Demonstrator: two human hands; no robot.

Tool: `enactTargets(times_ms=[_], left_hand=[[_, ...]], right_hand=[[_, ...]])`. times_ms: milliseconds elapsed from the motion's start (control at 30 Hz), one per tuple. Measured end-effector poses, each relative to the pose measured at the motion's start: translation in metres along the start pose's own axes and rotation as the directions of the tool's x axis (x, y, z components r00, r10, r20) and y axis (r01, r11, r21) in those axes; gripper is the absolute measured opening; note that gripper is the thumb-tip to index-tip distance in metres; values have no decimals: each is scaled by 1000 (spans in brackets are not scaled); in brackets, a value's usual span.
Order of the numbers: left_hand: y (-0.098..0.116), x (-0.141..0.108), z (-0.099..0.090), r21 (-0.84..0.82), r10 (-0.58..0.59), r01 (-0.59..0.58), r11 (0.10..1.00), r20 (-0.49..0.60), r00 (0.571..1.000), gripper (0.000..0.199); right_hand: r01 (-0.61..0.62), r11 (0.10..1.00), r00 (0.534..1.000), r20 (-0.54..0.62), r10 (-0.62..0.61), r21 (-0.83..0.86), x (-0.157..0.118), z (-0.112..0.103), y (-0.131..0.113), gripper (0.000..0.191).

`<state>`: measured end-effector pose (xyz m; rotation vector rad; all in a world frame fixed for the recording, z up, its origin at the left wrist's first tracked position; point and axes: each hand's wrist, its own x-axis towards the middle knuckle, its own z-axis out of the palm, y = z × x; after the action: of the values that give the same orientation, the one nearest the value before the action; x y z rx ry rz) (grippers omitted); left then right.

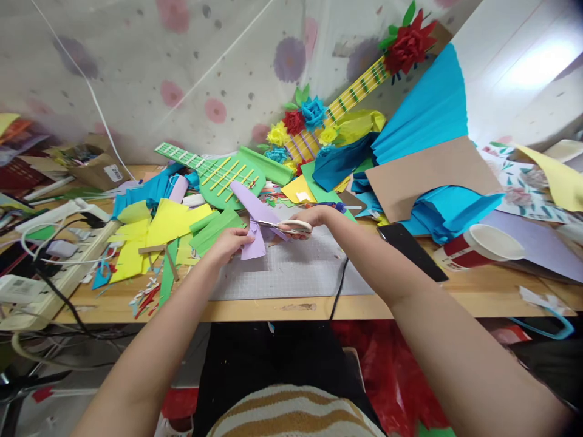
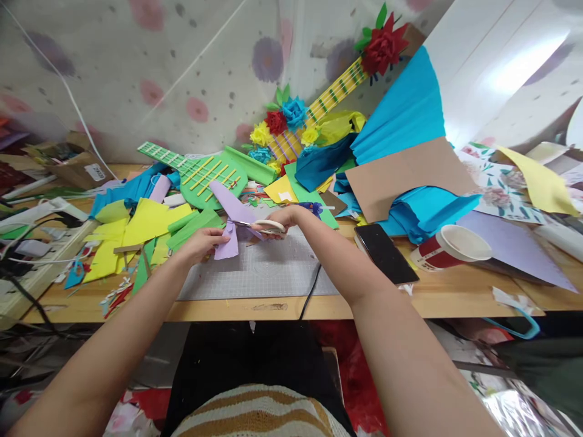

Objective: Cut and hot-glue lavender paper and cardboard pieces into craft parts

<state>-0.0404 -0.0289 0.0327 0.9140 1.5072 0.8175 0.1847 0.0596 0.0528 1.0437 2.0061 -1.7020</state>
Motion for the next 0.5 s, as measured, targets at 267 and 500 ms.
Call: enactTargets(times_ms=[267, 500], left_hand=[[-3, 8, -12, 94, -85, 82, 992, 29, 996, 39], [-2, 15, -18, 159, -117, 102, 982, 88, 989, 37]], right_hand=[[83, 994, 983, -158, -94, -75, 12, 2, 9, 52], [113, 993, 981, -153, -117, -36, 11, 5, 14, 50]])
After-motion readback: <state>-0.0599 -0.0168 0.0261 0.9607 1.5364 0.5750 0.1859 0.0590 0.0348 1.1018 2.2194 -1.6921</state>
